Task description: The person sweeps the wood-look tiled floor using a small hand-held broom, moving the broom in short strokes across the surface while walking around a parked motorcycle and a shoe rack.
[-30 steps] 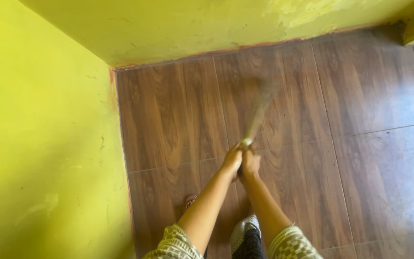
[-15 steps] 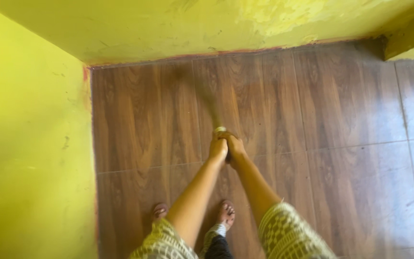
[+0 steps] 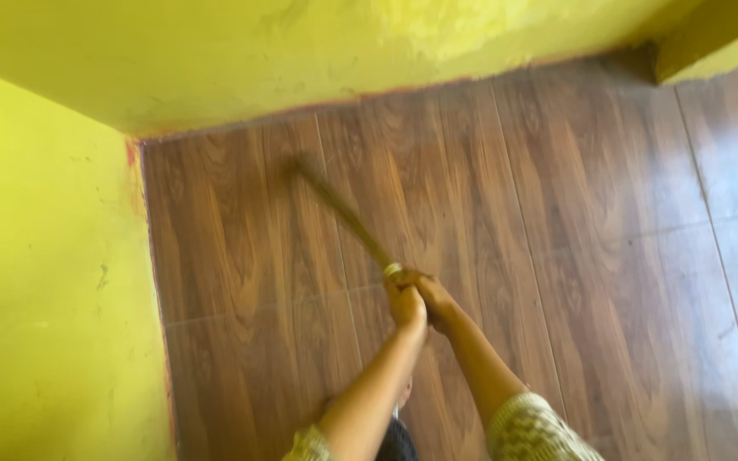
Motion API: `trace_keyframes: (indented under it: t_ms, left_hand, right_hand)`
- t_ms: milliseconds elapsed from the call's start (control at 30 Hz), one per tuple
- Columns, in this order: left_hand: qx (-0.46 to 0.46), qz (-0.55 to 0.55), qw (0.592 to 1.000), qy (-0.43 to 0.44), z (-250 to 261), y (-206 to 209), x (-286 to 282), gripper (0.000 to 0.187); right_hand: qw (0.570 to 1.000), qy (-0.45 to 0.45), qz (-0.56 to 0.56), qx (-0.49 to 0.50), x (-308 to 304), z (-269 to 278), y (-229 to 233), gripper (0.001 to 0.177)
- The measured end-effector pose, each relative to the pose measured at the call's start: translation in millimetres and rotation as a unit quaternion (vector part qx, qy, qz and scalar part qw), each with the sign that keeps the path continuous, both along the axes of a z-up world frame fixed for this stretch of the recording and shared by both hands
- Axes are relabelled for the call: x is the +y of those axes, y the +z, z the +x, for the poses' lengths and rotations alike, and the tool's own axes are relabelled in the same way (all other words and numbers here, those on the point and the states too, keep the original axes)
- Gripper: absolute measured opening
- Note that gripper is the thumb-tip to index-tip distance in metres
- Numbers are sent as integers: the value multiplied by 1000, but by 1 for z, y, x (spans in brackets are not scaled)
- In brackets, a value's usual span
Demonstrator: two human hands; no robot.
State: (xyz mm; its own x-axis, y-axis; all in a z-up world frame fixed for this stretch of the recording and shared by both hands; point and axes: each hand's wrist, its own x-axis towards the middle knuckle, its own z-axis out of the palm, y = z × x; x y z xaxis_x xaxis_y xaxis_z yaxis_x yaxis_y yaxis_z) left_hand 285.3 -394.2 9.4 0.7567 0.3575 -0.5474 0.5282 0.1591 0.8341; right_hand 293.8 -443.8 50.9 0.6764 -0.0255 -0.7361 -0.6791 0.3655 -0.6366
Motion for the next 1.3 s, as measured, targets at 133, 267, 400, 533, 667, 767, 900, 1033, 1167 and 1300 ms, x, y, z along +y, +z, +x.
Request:
trace_keyframes:
  t_ms: [133,267,400,533,667,767,900,1033,1167,1300]
  left_hand:
    - [199,-300,926,-109,18,46,20,40]
    - [202,-248,901,-292,-1,76,27,38]
    - [-37,-111,976,-182,-60,45,51,39]
    - [-9,9,1000,-15,-93,21,88,40]
    - [199,-156,961,-113,-86,33,121,40]
    - [216,-249,916,-230,-72,51,116,41]
    - [30,-130,949,-285,-102,59,104,42]
    - [-101,-20,987,-123,-149,53,124,43]
    - [-11,50,997,51,-169,35,139,43]
    - [205,-168,963,-51,-173,34,133,44]
  right_hand:
    - [951,-154,-215,159,19,-7,34,47]
    - [927,-257,-244,122,29,-27,66,44]
    - [980,-75,-184,9,49,-58,55,45]
    - [968,163,-108,-159,86,-71,27,48]
    - [973,46,-211,87,118,-100,53,48]
    - [930,-51,-284,226,118,-93,80,49]
    - [949,-139,-267,88,111,-118,92,46]
    - [993,18,-114,-34,126,-131,73,44]
    - [988,147,23,-34,146,-144,48,44]
    - [978,-6,-103,180,137,-178,51,44]
